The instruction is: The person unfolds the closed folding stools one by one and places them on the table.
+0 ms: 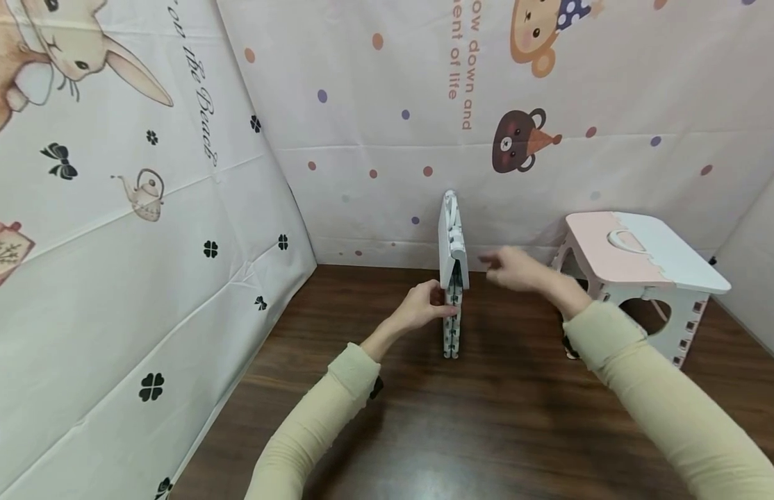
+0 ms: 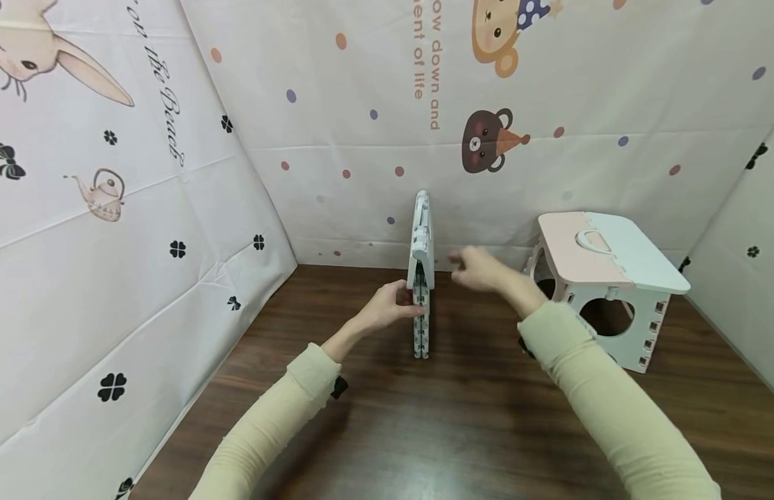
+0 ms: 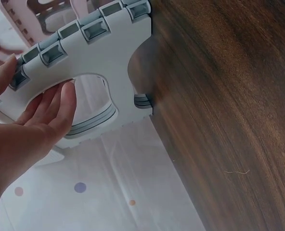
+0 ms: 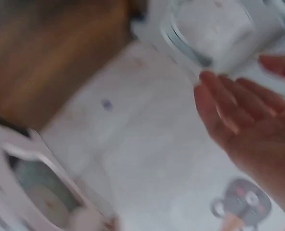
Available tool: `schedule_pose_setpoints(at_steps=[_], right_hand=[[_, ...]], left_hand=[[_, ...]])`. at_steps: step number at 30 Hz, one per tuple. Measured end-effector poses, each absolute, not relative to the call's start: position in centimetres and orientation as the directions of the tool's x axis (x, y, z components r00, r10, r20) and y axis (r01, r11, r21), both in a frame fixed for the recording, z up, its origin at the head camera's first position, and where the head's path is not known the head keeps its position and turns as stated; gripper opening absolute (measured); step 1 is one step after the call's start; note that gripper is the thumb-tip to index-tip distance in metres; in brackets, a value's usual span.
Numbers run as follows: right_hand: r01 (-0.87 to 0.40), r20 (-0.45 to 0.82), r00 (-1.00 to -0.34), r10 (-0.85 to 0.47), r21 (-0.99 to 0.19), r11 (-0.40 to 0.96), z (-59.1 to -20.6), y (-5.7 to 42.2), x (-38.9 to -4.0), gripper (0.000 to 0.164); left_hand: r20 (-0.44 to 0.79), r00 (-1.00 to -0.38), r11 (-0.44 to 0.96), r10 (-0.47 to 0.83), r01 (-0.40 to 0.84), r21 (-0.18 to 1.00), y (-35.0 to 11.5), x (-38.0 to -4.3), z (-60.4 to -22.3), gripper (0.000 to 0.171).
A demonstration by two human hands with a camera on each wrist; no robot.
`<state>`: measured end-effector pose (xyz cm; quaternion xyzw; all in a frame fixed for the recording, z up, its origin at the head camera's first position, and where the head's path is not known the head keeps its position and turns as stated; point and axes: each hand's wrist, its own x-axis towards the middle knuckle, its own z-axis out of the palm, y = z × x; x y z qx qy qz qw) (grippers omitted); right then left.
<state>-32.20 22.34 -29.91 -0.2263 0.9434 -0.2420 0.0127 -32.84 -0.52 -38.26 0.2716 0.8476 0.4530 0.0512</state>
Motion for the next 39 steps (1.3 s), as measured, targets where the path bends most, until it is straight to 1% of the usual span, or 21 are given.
schedule_pose_setpoints(at_steps=[2,4,6,8,10,14,18,22,25,33,39], right_hand=[[-0.438,0.2,-0.899,-0.39,-0.435,0.787,-27.6,22.2,-32.8,0.04],[-0.431,0.291,-0.898,-0.33,-0.431,0.793,-25.5,21.7,-33.3,0.034],[-0.413,0.349,-0.895,-0.276,-0.421,0.808,-23.9,20.9,-33.8,0.037],[-0.371,0.355,-0.907,-0.226,-0.42,0.829,-22.7,19.9,-34.4,0.045],[-0.339,0.346,-0.916,-0.205,-0.391,0.855,-22.2,18.8,-34.9,0.052],[-0.286,0.319,-0.93,-0.182,-0.316,0.905,-22.1,16.9,-36.0,0.058],[-0.242,0.293,-0.943,-0.157,-0.279,0.929,-22.5,15.9,-36.5,0.051],[-0.228,0.285,-0.947,-0.147,-0.279,0.933,-23.0,15.4,-36.8,0.043],[-0.232,0.289,-0.946,-0.149,-0.277,0.933,-23.2,15.0,-36.9,0.044],[-0.225,0.315,-0.94,-0.128,-0.293,0.929,-23.5,14.8,-36.9,0.042],[-0.227,0.316,-0.94,-0.128,-0.3,0.926,-23.7,14.8,-36.9,0.04]], left_hand=[[0.159,-0.849,0.442,0.505,0.412,0.796,-0.4,-32.9,-38.3,0.044],[0.155,-0.848,0.443,0.506,0.41,0.797,-0.4,-32.9,-38.4,0.044],[0.155,-0.847,0.439,0.508,0.41,0.799,-0.4,-33.0,-38.5,0.044],[0.148,-0.846,0.439,0.513,0.406,0.802,-0.4,-33.0,-38.5,0.045],[0.12,-0.845,0.447,0.522,0.39,0.805,-0.6,-33.0,-38.5,0.046],[0.032,-0.83,0.489,0.557,0.359,0.795,-1.4,-33.0,-38.5,0.057],[-0.022,-0.816,0.551,0.577,0.369,0.749,-2.4,-33.2,-38.8,0.062],[-0.045,-0.819,0.59,0.572,0.373,0.716,-3.6,-33.3,-39.1,0.058],[-0.063,-0.818,0.592,0.572,0.359,0.721,-4.4,-33.2,-39.0,0.058],[-0.083,-0.805,0.599,0.588,0.363,0.714,-5.3,-33.0,-38.6,0.063],[-0.089,-0.8,0.605,0.593,0.37,0.705,-5.3,-33.0,-38.4,0.059]])
